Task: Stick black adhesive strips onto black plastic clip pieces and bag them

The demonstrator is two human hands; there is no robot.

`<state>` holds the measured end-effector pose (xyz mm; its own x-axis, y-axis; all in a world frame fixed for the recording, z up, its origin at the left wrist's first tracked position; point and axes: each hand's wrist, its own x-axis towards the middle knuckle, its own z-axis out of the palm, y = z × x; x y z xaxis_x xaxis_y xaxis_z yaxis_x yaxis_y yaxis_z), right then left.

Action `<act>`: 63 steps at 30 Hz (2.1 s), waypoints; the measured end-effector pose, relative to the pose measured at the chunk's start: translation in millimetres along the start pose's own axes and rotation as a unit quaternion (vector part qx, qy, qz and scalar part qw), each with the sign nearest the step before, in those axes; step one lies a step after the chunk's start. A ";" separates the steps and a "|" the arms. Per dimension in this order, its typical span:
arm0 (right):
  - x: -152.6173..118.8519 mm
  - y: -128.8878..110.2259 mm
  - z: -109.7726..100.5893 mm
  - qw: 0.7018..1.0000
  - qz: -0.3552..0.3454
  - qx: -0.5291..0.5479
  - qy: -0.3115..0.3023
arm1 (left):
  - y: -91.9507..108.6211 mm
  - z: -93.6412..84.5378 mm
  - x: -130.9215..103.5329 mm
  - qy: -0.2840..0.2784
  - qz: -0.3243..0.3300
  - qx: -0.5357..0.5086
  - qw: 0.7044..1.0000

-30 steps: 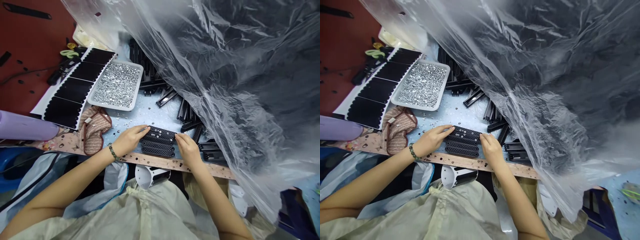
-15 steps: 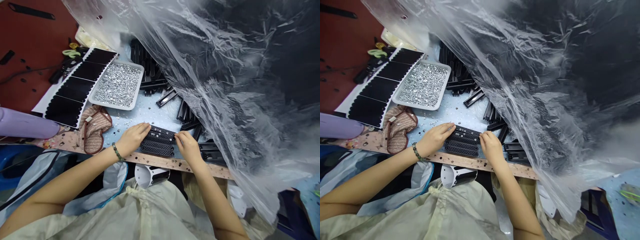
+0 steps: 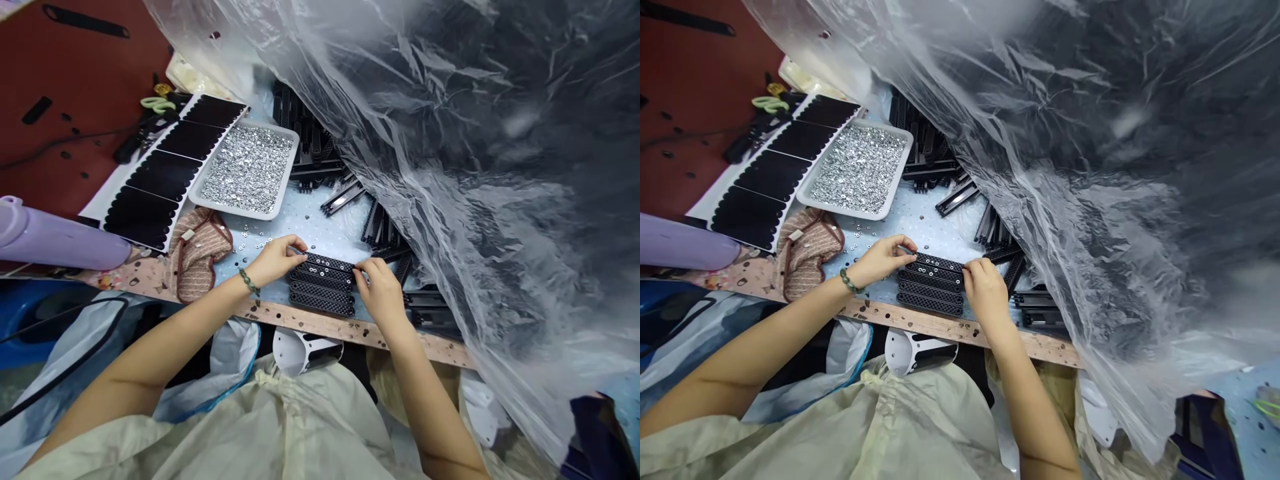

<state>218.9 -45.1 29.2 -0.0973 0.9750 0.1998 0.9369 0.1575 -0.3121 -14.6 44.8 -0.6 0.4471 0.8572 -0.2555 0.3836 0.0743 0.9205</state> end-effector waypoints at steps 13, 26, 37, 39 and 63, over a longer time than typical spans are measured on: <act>33.0 -47.0 31.4 0.989 -0.143 -0.002 -0.046 | -9.5 -0.1 12.6 -0.064 -0.019 -0.069 0.995; 48.6 -52.1 47.0 0.977 -0.198 -0.056 -0.054 | -18.5 -3.5 5.8 -0.063 -0.007 -0.117 0.991; 31.4 -51.4 41.1 0.963 -0.250 -0.099 -0.035 | -26.4 -1.2 0.5 -0.059 0.021 -0.147 0.987; 30.4 -50.4 41.8 0.971 -0.228 -0.068 -0.030 | -24.9 -0.6 -0.6 -0.056 0.026 -0.140 0.988; 33.4 -59.3 30.7 0.959 -0.243 -0.126 -0.080 | -7.7 0.2 -11.0 -0.005 0.069 0.044 0.997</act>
<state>149.8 -17.0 25.9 -0.5736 0.8113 0.1132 0.8177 0.5753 0.0201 -22.3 34.7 -4.9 0.5076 0.8515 -0.1316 0.3870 -0.0888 0.9178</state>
